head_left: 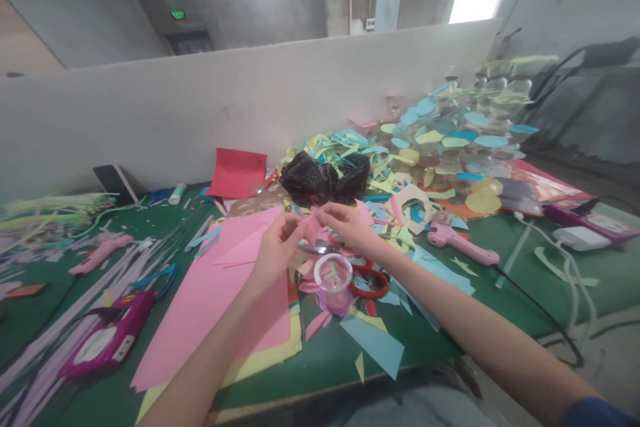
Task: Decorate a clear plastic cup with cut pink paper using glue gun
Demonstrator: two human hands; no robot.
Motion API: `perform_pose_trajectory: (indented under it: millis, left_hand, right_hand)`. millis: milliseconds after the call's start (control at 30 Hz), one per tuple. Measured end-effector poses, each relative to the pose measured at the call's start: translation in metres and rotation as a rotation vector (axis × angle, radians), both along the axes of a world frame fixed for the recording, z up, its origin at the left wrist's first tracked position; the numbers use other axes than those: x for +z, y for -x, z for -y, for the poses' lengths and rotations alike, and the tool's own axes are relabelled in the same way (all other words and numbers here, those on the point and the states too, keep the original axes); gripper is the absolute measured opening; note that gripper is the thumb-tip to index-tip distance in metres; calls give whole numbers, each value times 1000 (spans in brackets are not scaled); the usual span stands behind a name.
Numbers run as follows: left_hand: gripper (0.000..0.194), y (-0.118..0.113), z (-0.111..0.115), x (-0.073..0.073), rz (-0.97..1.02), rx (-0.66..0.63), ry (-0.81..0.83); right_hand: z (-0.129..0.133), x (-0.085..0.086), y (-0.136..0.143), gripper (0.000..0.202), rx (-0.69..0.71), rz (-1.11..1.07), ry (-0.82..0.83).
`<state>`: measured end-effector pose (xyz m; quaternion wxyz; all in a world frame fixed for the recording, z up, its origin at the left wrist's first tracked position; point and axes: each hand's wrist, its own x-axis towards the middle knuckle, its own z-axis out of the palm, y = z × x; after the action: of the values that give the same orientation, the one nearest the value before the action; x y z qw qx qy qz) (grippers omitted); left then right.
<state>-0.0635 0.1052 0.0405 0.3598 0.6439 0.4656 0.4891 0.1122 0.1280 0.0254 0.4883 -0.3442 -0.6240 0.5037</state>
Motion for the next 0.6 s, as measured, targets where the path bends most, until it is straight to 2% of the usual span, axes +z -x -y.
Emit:
perform_pose_trajectory:
  millis: [233,600]
  left_hand:
    - [27,5,-4,-1,-4,-24,0]
    - [27,6,-10,-4,23,24,47]
  right_hand:
    - [-1,8,-5,24,-127,95,-94]
    - [3,16,-6,22,-196,172,-142]
